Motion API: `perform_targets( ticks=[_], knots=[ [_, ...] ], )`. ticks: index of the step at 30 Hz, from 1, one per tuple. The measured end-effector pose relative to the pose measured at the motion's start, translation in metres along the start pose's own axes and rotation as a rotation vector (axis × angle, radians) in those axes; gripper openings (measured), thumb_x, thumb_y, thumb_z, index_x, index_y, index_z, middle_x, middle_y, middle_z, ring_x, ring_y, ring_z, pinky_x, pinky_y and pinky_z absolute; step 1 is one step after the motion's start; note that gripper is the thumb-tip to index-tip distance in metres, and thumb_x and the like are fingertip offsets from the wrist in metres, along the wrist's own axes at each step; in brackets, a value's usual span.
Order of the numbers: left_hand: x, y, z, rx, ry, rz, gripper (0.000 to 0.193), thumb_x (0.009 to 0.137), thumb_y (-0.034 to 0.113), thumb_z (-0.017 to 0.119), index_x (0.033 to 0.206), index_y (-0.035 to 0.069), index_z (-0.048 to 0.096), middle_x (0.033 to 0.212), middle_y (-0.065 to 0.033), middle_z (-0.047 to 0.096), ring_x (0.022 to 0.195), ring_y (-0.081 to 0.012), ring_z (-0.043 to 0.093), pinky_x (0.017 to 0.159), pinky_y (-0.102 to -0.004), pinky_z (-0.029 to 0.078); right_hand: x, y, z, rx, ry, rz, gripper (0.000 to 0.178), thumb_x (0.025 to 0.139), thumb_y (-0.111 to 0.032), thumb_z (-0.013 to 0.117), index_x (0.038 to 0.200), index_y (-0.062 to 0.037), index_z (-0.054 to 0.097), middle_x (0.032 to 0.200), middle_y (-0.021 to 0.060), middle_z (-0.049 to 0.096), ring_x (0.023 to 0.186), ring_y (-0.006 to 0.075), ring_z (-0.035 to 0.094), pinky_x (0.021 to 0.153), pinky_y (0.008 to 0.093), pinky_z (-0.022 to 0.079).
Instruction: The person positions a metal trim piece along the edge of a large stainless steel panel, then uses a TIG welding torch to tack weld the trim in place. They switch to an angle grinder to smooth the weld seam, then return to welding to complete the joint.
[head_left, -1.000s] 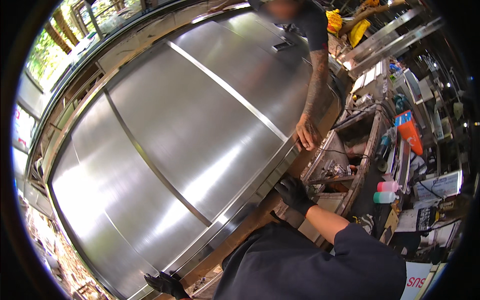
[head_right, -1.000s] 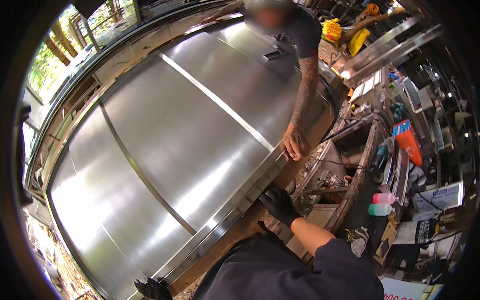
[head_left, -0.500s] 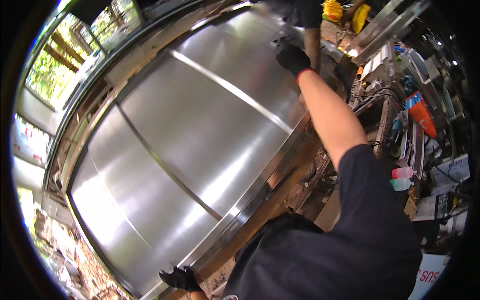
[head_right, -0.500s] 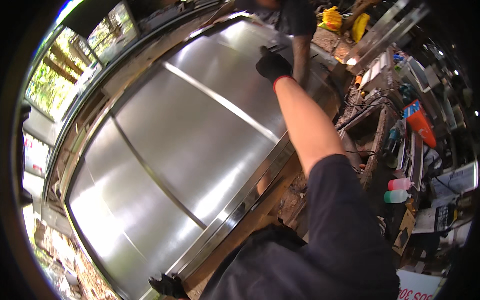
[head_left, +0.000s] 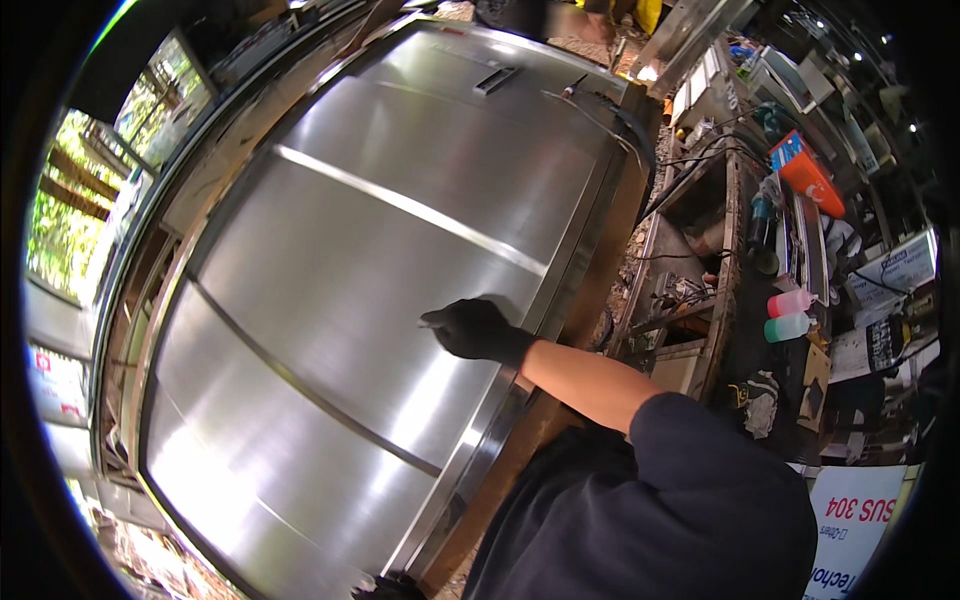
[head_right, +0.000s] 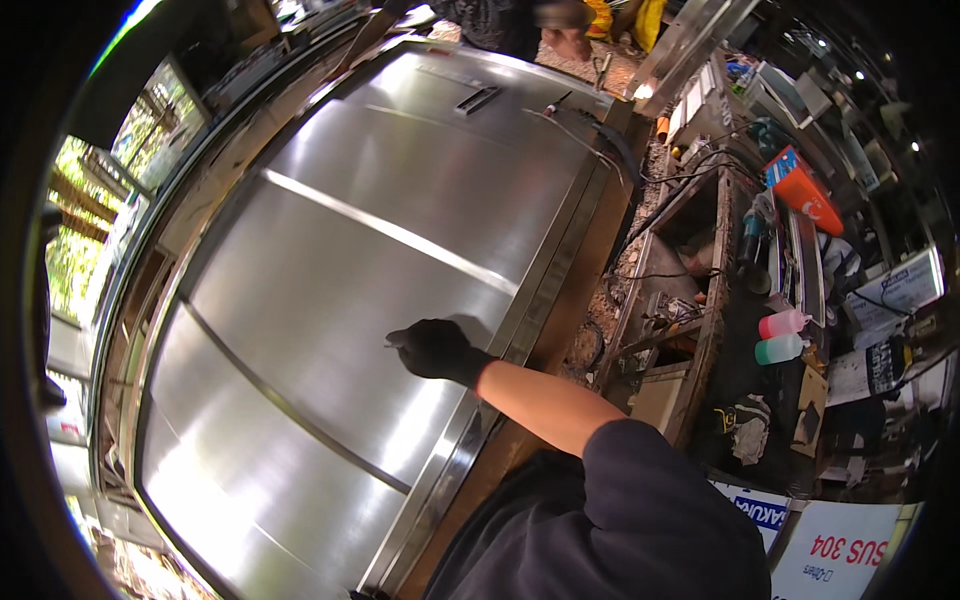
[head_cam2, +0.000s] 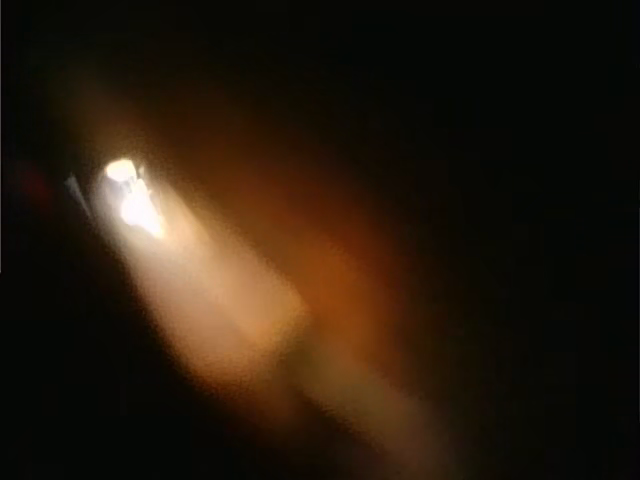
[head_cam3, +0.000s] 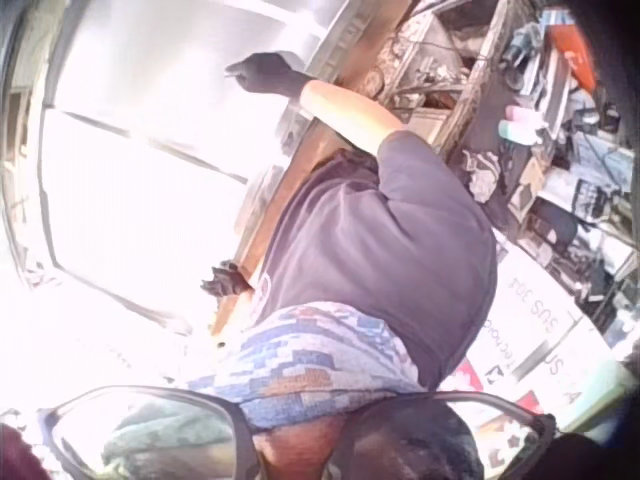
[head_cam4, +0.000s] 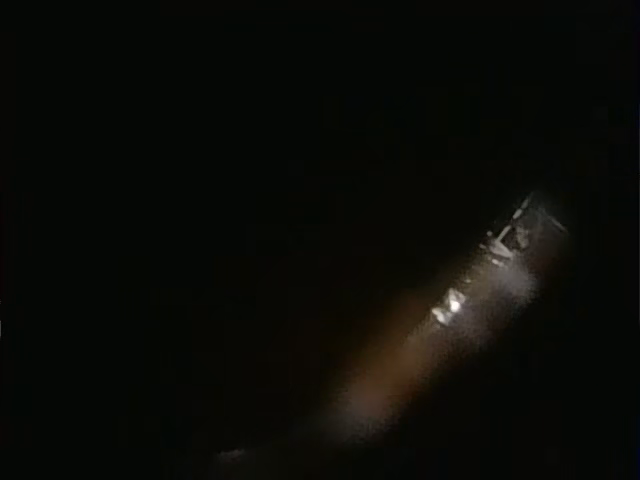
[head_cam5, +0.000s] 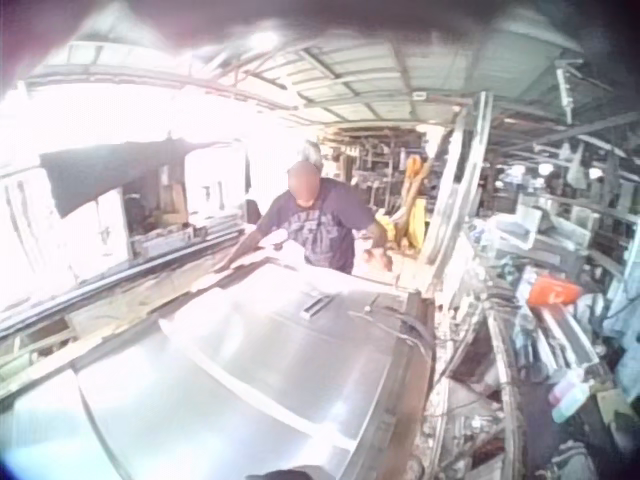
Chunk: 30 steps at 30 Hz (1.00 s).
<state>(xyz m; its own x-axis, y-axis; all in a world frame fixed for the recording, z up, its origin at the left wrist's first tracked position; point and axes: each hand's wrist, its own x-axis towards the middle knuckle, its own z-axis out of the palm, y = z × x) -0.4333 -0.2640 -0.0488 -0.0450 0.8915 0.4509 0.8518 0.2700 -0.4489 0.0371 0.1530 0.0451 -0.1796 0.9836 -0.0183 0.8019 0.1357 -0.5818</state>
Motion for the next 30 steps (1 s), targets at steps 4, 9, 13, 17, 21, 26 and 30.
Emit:
perform_targets(
  ticks=[4,9,13,17,21,26,30],
  knots=[
    [0.004,0.007,-0.018,0.036,0.017,0.042,0.043,0.100,0.042,0.056,0.132,0.014,0.057,0.139,-0.0366,0.052,0.128,-0.0536,0.052,0.100,-0.0647,0.045,0.011,0.096,-0.093,-0.062,0.328,0.097,0.034,0.092,-0.031,0.063,0.120,-0.0144,0.074,0.104,0.0184,0.074,0.096,0.0376,0.071,0.085,0.0501,0.057],
    [0.008,0.021,-0.013,0.112,-0.172,-0.439,0.049,0.103,0.039,0.053,0.142,0.010,0.051,0.142,-0.0317,0.052,0.131,-0.0484,0.051,0.104,-0.0584,0.045,0.061,0.277,-0.219,-0.291,0.670,0.059,0.019,0.089,-0.023,0.066,0.100,-0.0109,0.076,0.098,0.0165,0.072,0.093,0.0375,0.070,0.085,0.0488,0.056],
    [0.046,0.060,-0.042,0.183,-0.147,-0.520,0.050,0.104,0.036,0.052,0.144,0.007,0.049,0.144,-0.0291,0.051,0.133,-0.0441,0.050,0.106,-0.0541,0.044,0.137,0.367,-0.273,-0.682,0.606,0.247,0.016,0.085,-0.019,0.067,0.096,-0.0109,0.076,0.098,0.0173,0.072,0.092,0.0394,0.070,0.079,0.0482,0.055],
    [0.099,0.091,-0.077,0.200,-0.009,-0.578,0.051,0.104,0.032,0.051,0.146,0.004,0.047,0.146,-0.0266,0.050,0.134,-0.0399,0.050,0.108,-0.0499,0.044,0.184,0.460,-0.267,-0.860,0.502,0.412,0.013,0.083,-0.020,0.067,0.081,-0.0115,0.077,0.084,0.0139,0.074,0.084,0.0365,0.073,0.074,0.0510,0.054],
    [0.175,0.115,-0.104,0.049,0.218,-0.479,0.052,0.105,0.029,0.050,0.148,0.001,0.045,0.148,-0.0240,0.049,0.136,-0.0357,0.049,0.109,-0.0456,0.043,0.186,0.472,-0.266,-0.818,0.378,0.379,0.016,0.084,-0.018,0.063,0.078,-0.0138,0.078,0.080,0.0127,0.074,0.083,0.0342,0.073,0.072,0.0510,0.054],
    [0.359,0.287,-0.144,-1.451,-0.776,-0.434,0.050,0.107,0.032,0.045,0.146,0.000,0.051,0.119,-0.0181,0.063,0.108,-0.0232,0.063,0.091,-0.0353,0.051,0.183,0.452,-0.334,-0.744,0.540,0.386,0.026,0.086,-0.023,0.060,0.101,-0.0122,0.078,0.110,0.0171,0.073,0.109,0.0370,0.066,0.098,0.0574,0.045],
    [0.429,0.423,-0.177,-1.690,-1.523,-0.057,0.065,0.106,0.042,0.050,0.155,0.000,0.040,0.083,-0.0098,0.068,0.080,-0.0186,0.064,0.078,-0.0322,0.050,0.193,0.521,-0.363,-0.602,0.215,0.430,0.042,0.089,-0.037,0.058,0.119,-0.0138,0.074,0.128,0.0187,0.068,0.130,0.0395,0.055,0.115,0.0555,0.034]
  ],
)
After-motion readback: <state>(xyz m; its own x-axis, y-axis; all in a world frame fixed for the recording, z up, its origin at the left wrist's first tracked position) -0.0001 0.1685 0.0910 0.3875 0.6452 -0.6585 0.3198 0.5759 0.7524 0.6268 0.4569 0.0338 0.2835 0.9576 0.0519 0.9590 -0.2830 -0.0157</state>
